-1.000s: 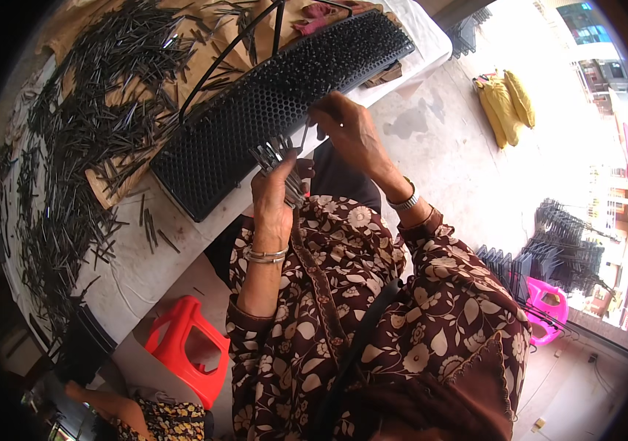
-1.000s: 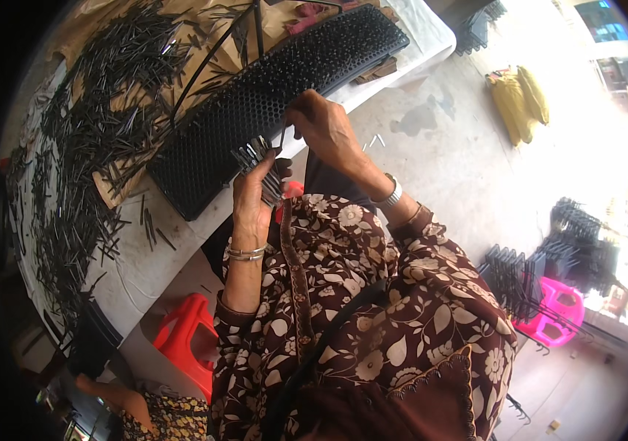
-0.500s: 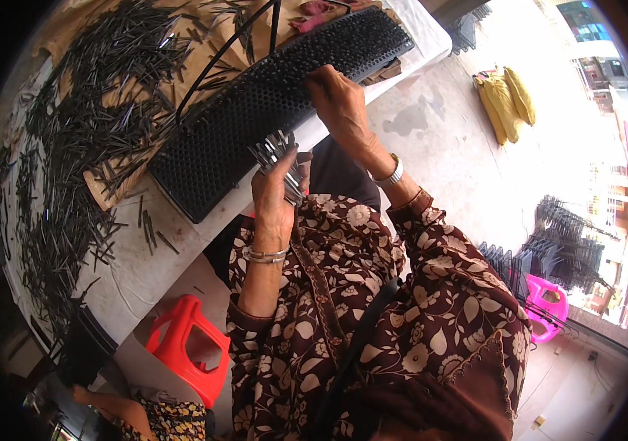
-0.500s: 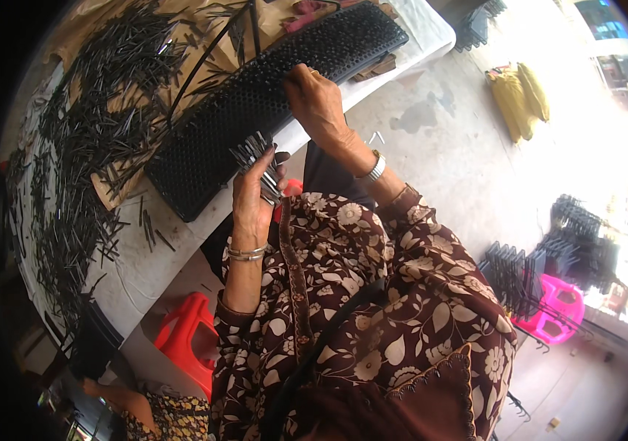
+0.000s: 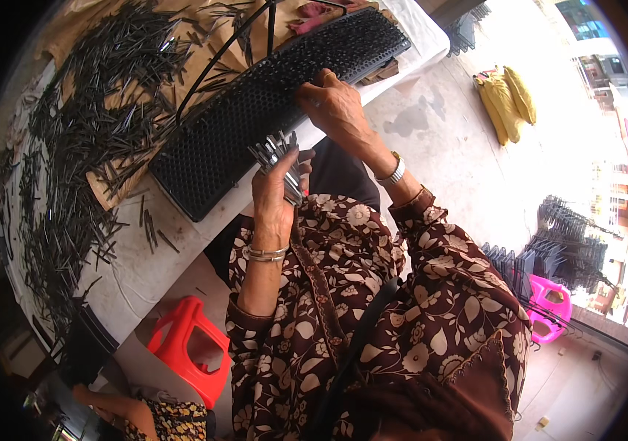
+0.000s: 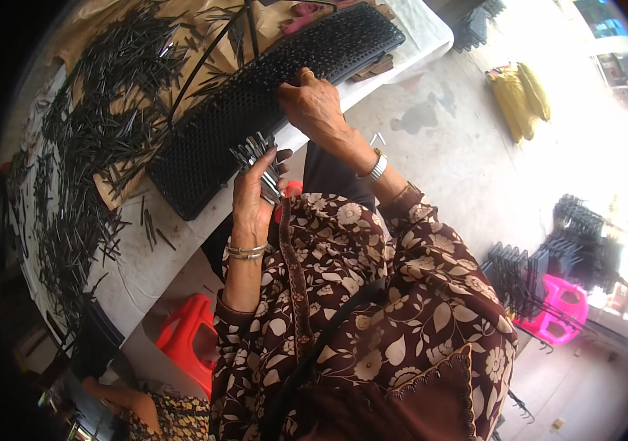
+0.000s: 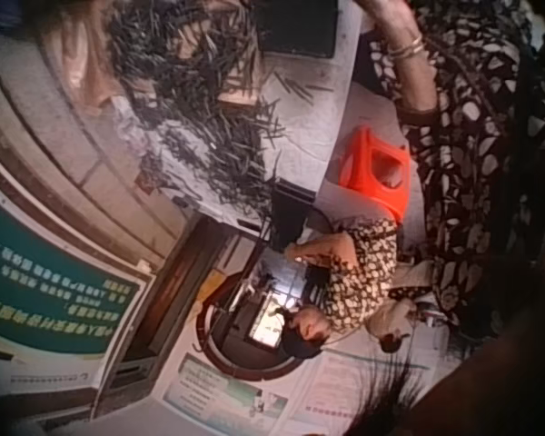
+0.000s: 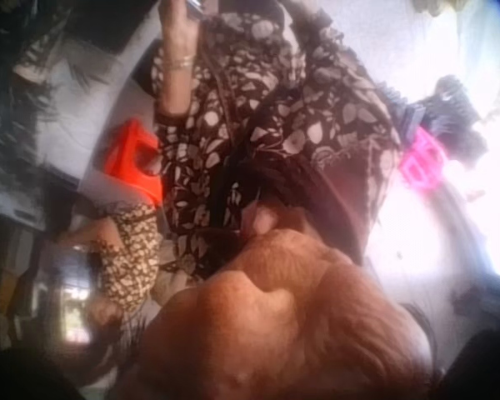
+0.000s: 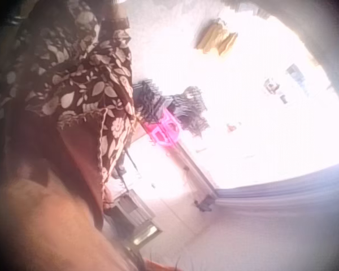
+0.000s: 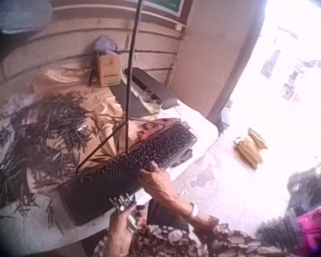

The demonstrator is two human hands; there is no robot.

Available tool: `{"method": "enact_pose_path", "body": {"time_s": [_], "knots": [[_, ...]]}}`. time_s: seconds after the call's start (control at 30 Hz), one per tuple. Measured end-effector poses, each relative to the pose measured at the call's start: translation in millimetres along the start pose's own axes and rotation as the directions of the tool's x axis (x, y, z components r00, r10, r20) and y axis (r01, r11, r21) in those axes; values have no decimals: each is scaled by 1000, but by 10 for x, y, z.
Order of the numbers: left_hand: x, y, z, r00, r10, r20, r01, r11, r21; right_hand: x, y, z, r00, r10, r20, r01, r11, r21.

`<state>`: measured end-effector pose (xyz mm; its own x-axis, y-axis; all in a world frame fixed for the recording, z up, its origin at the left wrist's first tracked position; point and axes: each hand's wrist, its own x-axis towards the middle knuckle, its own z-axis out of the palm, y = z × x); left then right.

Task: The person sorts small metal pins by hand, then inserts them into a grid template for assembly.

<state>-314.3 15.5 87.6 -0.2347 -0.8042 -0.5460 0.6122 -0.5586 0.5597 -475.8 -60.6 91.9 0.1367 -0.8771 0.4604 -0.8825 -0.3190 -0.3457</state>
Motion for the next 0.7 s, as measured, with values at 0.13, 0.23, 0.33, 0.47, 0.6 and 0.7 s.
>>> {"method": "enact_pose_path", "body": {"time_s": [0.13,0.23,0.33,0.47,0.6,0.7], "knots": [[-24,11,5,1000,6,-13,-5,999,35,-49,-83,-120,994,71,79,-79,991,106],[-29,24,-25,1000,-4,-17,5,997,74,-52,-194,-380,880,74,470,-307,843,442],[-18,7,-35,1000,-13,0,13,991,137,-153,-181,-434,819,-105,564,-212,858,468],[-13,-10,-19,1000,-12,19,9,988,157,-126,-130,-544,781,-93,617,-369,728,577],[40,5,-87,999,10,33,-13,997,71,-130,-127,-519,899,155,409,-403,658,636],[118,-31,-171,999,-42,-15,41,998,-52,-68,-54,-382,966,255,45,-240,816,526]]}}
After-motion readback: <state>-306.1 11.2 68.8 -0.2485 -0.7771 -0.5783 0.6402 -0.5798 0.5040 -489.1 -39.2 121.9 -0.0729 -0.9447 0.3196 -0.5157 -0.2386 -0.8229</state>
